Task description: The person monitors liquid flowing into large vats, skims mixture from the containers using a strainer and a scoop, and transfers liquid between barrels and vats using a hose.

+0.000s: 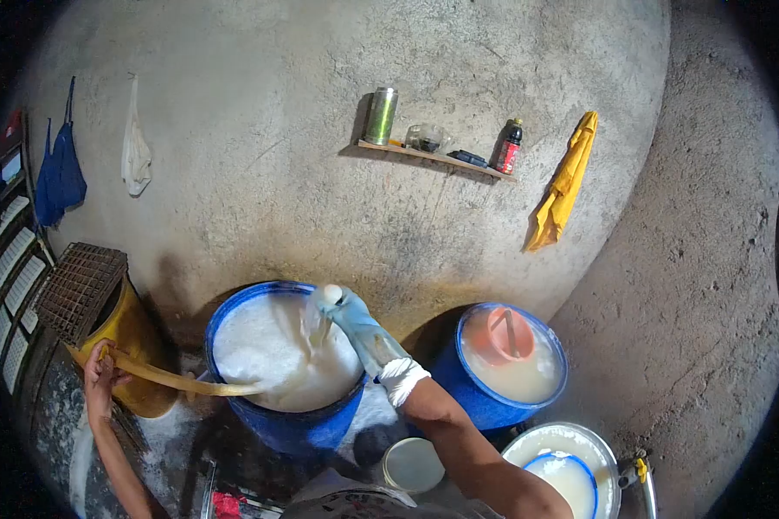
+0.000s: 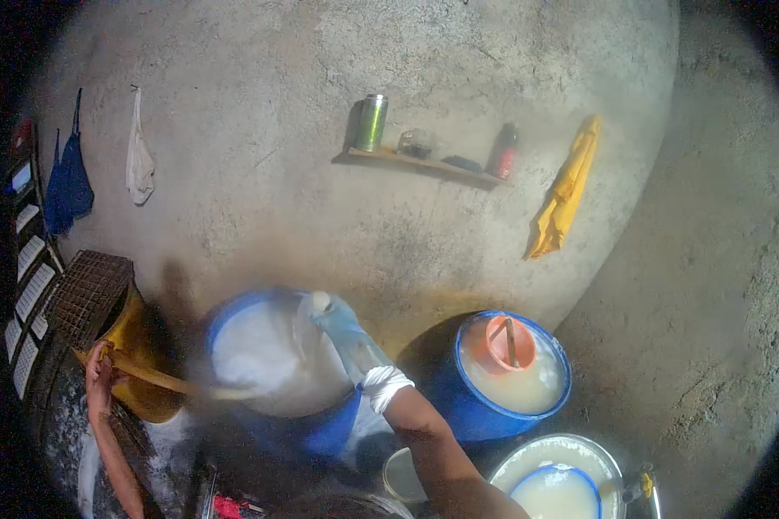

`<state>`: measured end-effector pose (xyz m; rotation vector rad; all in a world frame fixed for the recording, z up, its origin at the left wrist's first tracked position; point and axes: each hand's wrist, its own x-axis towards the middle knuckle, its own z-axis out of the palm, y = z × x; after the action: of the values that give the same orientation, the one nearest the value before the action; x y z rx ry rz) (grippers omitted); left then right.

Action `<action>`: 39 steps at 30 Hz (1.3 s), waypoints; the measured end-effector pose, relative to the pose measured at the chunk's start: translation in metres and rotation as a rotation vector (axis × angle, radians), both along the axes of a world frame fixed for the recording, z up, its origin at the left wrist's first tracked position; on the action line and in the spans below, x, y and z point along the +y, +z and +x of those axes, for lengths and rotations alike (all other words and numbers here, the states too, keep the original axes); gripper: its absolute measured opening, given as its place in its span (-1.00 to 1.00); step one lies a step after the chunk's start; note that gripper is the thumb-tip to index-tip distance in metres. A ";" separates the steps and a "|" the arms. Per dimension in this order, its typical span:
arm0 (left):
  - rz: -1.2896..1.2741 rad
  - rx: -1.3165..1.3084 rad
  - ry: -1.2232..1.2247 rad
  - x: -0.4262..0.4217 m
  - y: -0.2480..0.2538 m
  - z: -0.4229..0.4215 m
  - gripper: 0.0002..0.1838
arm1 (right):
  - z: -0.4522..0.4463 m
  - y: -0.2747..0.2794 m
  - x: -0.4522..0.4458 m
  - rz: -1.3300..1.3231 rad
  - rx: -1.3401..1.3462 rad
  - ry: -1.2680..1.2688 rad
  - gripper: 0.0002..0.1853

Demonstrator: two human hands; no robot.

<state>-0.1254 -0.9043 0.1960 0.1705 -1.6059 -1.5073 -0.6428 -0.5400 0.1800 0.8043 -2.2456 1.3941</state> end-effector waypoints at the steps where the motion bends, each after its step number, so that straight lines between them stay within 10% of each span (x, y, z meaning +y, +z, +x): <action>1: 0.003 0.002 -0.009 -0.008 -0.003 -0.002 -0.57 | 0.002 0.006 0.000 0.153 -0.016 -0.027 -0.66; 13: -0.250 0.262 0.255 0.040 0.085 -0.061 -0.51 | 0.084 0.104 0.118 0.099 -0.190 -0.089 -0.50; 15: 0.173 0.574 -0.170 0.069 0.119 -0.076 -0.57 | 0.090 0.118 0.157 0.027 -0.154 -0.077 -0.53; 22: 0.153 0.845 -0.468 0.154 0.189 -0.108 -0.57 | 0.229 0.162 0.308 -0.212 -0.062 -0.219 -0.45; 29: 0.595 0.660 -0.551 0.232 0.185 -0.150 -0.59 | 0.315 -0.071 0.461 -0.789 -0.213 -0.402 -0.49; 31: 0.462 0.652 -0.890 0.223 0.154 -0.178 -0.61 | 0.360 -0.157 0.475 -0.907 -0.434 -0.409 -0.32; 32: 0.623 0.543 -0.613 0.268 0.164 -0.169 -0.58 | 0.384 -0.180 0.467 -1.000 -0.466 -0.474 -0.31; 39: 0.590 0.334 -0.922 0.404 0.089 -0.225 -0.56 | 0.487 -0.272 0.533 -1.856 -0.362 -0.374 -0.32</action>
<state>-0.3505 -0.5001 0.2845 -0.5494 -0.9385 -2.5237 -0.1559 -0.0073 -0.0923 -0.5064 -0.3678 2.4769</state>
